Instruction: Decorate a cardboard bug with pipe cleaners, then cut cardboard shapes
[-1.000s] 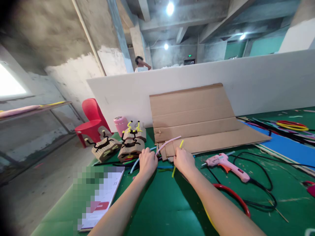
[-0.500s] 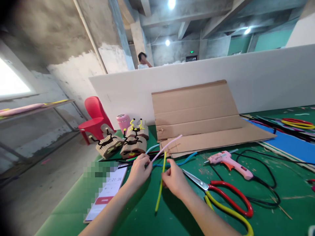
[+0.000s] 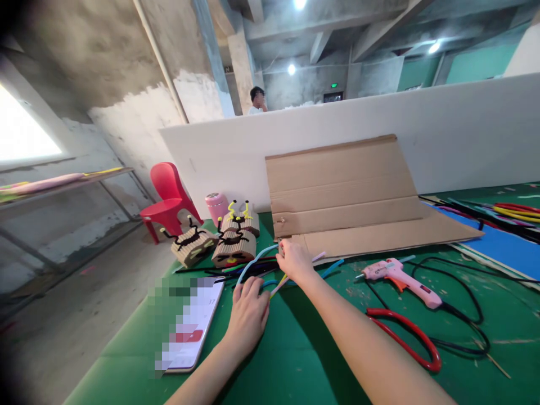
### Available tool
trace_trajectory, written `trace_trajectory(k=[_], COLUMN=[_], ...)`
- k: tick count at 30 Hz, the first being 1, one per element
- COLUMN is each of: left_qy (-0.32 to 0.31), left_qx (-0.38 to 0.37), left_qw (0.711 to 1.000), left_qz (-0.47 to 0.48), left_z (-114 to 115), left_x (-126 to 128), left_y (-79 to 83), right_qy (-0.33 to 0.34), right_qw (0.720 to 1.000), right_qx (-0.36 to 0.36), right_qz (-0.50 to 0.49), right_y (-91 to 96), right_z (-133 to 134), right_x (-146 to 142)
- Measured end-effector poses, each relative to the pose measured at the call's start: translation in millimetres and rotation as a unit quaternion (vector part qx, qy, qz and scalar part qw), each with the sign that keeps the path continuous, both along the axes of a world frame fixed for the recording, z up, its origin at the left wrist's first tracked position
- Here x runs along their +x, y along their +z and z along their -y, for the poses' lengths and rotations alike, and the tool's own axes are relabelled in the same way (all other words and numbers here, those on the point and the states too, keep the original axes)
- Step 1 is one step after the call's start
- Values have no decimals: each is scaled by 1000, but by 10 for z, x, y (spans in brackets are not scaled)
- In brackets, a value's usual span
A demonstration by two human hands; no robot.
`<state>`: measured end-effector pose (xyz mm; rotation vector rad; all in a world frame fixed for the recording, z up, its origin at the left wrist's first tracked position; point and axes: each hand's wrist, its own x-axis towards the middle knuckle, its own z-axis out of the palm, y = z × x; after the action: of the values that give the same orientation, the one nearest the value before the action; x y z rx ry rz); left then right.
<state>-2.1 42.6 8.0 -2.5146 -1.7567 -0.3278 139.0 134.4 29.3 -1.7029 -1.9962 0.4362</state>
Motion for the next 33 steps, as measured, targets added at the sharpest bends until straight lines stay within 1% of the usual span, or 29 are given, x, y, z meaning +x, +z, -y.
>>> trace_trajectory(k=[2,4,7,10,15,21,24,27,31,33], left_qy=[22,46,71,76,72,63,63,53,35,28], left_qx=[6,8,6,10,28,45,55,62,58,54], left_qw=[1000,999,997,997,997,997,996,997,998,998], left_qz=[-9,-12,-11,-9,-16,-17,-10,1,11,14], left_z=[-106,-216,-329,-351,-282,-248,-228,-161,-29,33], left_x=[-23,-63,-115,-129,-116,-109,-93,-72,-63,-73], left_y=[5,5,-17,-52,-84,-64,-35,-15,-21,-31], right_qy=[-14,-25,-28,-24,-23,-32,-26,-5,12,22], right_qw=[999,996,991,990,996,998,992,984,978,976], right_qx=[-18,-35,-56,-64,-41,-2,-1,2,12,15], right_qz=[47,84,114,120,76,-56,-126,-176,-207,-217], right_y=[-73,-118,-125,-110,-109,-41,3,68,152,125], right_z=[-119,-177,-206,-214,-195,-87,56,297,749,1018], right_x=[-114,-178,-176,-127,-31,221,351,478,751,965])
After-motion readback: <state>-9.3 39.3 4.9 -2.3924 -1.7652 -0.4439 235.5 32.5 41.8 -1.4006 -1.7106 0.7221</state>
